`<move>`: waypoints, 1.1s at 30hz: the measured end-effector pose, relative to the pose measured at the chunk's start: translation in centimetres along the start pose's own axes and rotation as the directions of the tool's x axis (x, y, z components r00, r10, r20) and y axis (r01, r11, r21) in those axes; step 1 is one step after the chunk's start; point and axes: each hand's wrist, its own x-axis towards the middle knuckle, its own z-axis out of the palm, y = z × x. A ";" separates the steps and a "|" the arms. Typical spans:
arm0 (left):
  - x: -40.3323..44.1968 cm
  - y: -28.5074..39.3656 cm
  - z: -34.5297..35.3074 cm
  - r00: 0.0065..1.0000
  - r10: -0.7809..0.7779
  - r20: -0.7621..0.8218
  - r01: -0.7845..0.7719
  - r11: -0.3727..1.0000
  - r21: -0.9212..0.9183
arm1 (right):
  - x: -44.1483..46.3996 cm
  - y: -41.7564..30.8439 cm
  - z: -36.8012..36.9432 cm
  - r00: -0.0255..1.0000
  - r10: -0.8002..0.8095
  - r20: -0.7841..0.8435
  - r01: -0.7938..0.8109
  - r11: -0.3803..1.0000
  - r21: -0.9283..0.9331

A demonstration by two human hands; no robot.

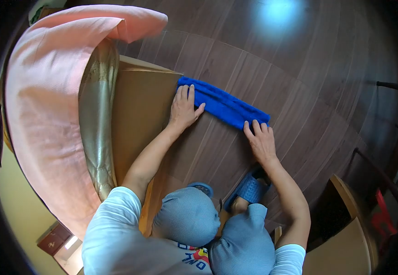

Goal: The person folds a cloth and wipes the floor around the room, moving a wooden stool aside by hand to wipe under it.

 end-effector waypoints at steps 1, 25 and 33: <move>-0.4 0.0 -0.2 1.000 -0.006 0.005 0.006 1.000 -0.006 | -0.2 0.0 0.0 1.000 -0.017 0.007 0.017 1.000 -0.015; -15.8 6.5 -2.8 0.797 0.443 0.411 -0.356 0.894 -0.272 | -2.8 7.2 -1.0 0.975 -0.061 -0.215 0.049 0.997 -0.062; -6.3 13.2 -0.4 0.569 0.772 0.283 -0.694 0.635 -0.339 | -20.5 7.2 -1.2 0.860 0.502 -0.095 -0.510 0.855 -0.095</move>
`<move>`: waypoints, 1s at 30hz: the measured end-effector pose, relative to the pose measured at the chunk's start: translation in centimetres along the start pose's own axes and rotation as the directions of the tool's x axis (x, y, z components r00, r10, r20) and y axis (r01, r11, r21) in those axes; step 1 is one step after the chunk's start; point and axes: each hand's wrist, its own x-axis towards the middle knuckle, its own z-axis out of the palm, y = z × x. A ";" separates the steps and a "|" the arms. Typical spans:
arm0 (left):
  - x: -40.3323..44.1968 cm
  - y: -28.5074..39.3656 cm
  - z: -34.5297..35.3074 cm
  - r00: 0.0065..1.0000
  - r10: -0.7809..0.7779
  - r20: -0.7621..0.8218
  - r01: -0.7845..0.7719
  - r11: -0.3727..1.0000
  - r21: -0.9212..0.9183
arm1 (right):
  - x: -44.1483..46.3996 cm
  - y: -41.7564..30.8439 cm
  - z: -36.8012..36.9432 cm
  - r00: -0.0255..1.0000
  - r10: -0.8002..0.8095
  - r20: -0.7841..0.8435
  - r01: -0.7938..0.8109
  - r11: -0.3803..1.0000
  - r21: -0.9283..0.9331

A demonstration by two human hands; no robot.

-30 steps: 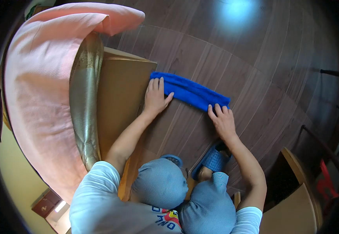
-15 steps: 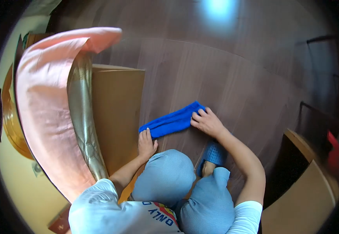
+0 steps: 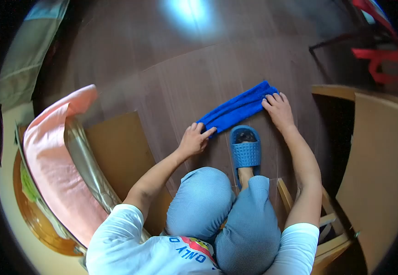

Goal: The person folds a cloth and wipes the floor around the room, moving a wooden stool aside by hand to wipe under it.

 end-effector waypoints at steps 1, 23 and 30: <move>0.5 -0.2 0.0 1.000 -0.002 0.014 0.002 1.000 -0.027 | -1.0 -0.3 -0.2 0.999 0.036 -0.001 -0.036 0.999 0.004; 6.7 6.0 3.7 0.978 -0.177 -0.108 0.184 0.981 0.064 | 8.1 -1.0 2.2 0.979 0.202 -0.005 -0.202 0.979 -0.020; 10.7 8.1 3.9 0.988 -0.118 -0.096 0.116 0.993 -0.027 | 6.7 3.5 2.1 0.945 0.325 -0.034 -0.326 0.941 -0.092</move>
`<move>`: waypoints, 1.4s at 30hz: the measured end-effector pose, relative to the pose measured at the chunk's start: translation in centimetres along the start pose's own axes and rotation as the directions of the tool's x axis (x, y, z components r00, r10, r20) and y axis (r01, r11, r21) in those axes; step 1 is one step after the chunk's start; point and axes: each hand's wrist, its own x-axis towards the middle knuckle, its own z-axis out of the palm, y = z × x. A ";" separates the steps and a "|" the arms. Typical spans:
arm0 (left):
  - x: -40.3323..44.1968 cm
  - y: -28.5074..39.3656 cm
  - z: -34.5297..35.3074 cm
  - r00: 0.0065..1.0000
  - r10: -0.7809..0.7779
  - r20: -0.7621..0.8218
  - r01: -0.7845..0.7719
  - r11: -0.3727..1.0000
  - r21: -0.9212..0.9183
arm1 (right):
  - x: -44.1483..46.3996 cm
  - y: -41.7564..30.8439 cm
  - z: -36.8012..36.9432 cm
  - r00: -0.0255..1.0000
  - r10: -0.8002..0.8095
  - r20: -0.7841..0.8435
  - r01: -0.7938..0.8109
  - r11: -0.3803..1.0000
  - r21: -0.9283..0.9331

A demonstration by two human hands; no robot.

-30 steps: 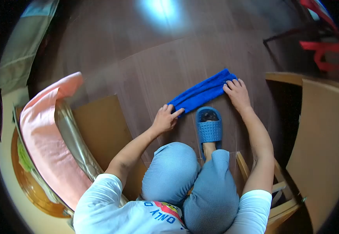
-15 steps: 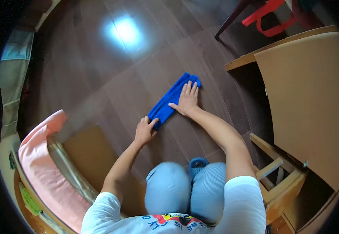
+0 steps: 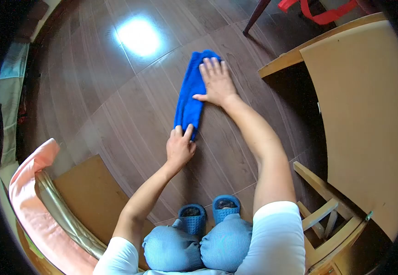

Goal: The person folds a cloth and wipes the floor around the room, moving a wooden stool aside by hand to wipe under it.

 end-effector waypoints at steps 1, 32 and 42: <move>0.6 0.3 0.1 0.999 0.049 -0.009 -0.048 0.999 0.006 | -1.0 1.1 0.4 0.998 0.059 -0.011 -0.059 0.998 -0.005; -2.5 5.8 3.8 0.901 0.426 0.087 -0.389 0.880 -0.274 | -16.1 6.5 3.7 0.834 0.551 0.039 -0.552 0.834 0.012; 3.5 -2.7 -2.8 0.946 -0.180 0.271 0.098 0.952 0.290 | -13.3 23.9 5.8 0.803 0.582 0.126 -0.592 0.804 0.059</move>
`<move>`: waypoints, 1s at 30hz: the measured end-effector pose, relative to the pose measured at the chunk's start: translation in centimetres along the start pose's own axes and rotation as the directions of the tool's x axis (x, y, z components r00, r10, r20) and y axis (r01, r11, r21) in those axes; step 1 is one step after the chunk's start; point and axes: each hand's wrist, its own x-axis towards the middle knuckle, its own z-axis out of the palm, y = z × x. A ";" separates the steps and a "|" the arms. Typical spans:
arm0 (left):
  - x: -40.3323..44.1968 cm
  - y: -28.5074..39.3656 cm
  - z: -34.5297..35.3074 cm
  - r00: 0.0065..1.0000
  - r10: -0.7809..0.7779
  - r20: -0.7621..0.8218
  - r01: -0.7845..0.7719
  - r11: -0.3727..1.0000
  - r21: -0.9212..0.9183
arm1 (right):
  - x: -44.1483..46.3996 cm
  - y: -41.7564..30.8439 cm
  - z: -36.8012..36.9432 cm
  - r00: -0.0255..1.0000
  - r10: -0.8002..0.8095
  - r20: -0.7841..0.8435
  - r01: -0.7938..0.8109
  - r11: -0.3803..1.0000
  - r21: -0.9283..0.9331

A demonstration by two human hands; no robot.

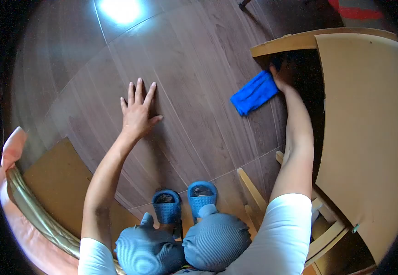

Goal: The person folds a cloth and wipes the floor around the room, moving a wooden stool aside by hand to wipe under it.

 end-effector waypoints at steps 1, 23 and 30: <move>0.0 -0.1 0.3 0.999 0.020 -0.029 -0.019 0.999 0.034 | 1.1 1.1 -0.1 1.000 -0.017 -0.005 0.018 1.000 0.003; 2.9 13.9 2.6 0.647 0.678 -0.348 -0.713 0.700 0.041 | -14.7 -0.2 2.0 0.487 0.868 0.096 -0.864 0.495 -0.095; 4.1 21.9 4.9 0.508 0.854 -0.114 -0.849 0.519 0.098 | -21.5 -8.6 1.6 0.383 0.878 0.287 -0.901 0.424 -0.096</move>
